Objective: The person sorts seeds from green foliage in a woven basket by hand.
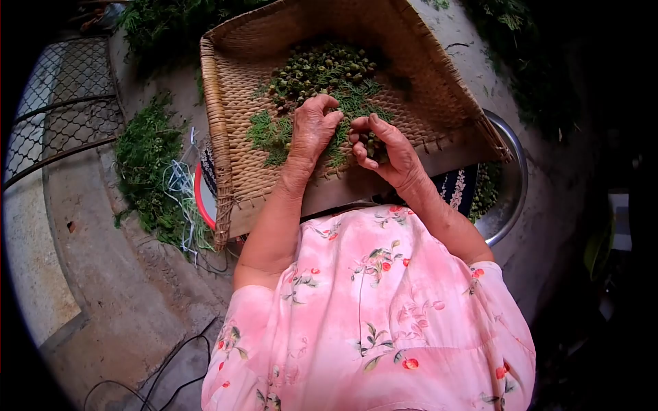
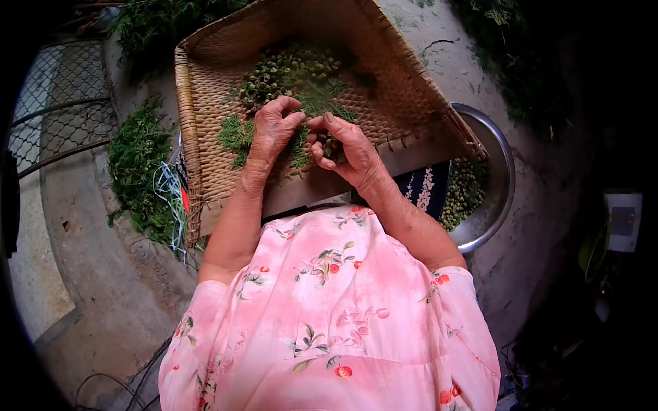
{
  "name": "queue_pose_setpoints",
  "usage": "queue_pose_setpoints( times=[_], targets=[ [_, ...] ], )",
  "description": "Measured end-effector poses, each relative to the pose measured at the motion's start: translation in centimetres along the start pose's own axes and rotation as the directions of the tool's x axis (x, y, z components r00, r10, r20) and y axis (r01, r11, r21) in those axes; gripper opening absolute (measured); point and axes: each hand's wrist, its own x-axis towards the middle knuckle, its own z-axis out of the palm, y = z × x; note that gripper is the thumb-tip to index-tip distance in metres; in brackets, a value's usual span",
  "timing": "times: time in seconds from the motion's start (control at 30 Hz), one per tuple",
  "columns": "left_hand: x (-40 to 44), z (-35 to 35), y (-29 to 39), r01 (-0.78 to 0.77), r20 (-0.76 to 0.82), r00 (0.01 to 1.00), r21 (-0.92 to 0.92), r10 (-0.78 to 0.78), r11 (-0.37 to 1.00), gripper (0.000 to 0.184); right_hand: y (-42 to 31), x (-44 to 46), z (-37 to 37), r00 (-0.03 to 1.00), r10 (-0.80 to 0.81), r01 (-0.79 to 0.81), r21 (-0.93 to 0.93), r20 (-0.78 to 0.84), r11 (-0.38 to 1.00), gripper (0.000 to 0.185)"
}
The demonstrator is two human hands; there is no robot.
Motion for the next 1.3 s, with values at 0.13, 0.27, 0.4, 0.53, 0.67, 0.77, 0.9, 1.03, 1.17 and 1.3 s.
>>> queue_pose_setpoints(
  times=[0.13, 0.27, 0.4, 0.53, 0.67, 0.77, 0.9, 1.03, 1.17, 1.3],
  targets=[
    [0.2, 0.8, -0.9, -0.192, -0.064, 0.974, 0.275, 0.217, 0.942, 0.014, 0.0, 0.0, -0.1, 1.0, 0.006, -0.006, 0.006, -0.002, 1.0, 0.034],
    [-0.5, -1.4, 0.0, 0.33, 0.208, 0.944, -0.62, -0.257, 0.712, 0.008, -0.1, 0.0, -0.2, 1.0, 0.003, -0.003, 0.014, 0.01, 1.0, 0.033],
    [0.4, -3.4, -2.0, 0.286, 0.276, 0.947, -0.958, -0.163, 0.036, 0.022, 0.1, 0.0, -0.2, 0.999, -0.001, 0.001, 0.021, 0.033, 1.0, 0.032],
    [2.0, -2.9, -3.4, 0.318, 0.246, 0.92, -0.924, -0.305, 0.214, 0.011, 0.0, 0.0, -0.2, 0.999, -0.003, 0.003, 0.022, 0.037, 1.0, 0.031],
    [3.0, -1.2, -1.7, 0.072, -0.119, 0.99, -0.063, -0.079, 0.995, 0.024, 0.1, 0.1, -0.3, 0.999, -0.007, 0.006, 0.022, 0.042, 1.0, 0.03],
    [3.0, -1.1, -0.4, 0.107, -0.091, 0.992, 0.199, -0.091, 0.974, 0.034, 0.1, 0.2, -0.4, 1.0, 0.003, -0.003, 0.007, 0.021, 1.0, 0.031],
    [2.4, -0.7, -1.0, 0.011, -0.12, 0.993, 0.267, 0.022, 0.964, 0.029, 0.1, 0.1, -0.3, 0.999, 0.002, -0.002, -0.01, 0.032, 1.0, 0.031],
    [2.6, -0.8, -1.0, 0.06, -0.105, 0.994, 0.194, -0.04, 0.979, 0.025, 0.1, 0.1, -0.2, 1.0, 0.005, -0.005, -0.019, 0.016, 1.0, 0.031],
    [2.6, -0.8, -2.0, 0.032, -0.082, 0.996, 0.14, -0.02, 0.99, 0.021, 0.1, 0.1, -0.3, 1.0, 0.003, -0.003, 0.002, 0.027, 1.0, 0.031],
    [1.8, -2.3, -2.4, 0.224, 0.059, 0.963, -0.722, -0.264, 0.655, 0.013, 0.0, 0.0, -0.1, 1.0, -0.003, 0.003, -0.001, 0.03, 1.0, 0.031]
  ],
)
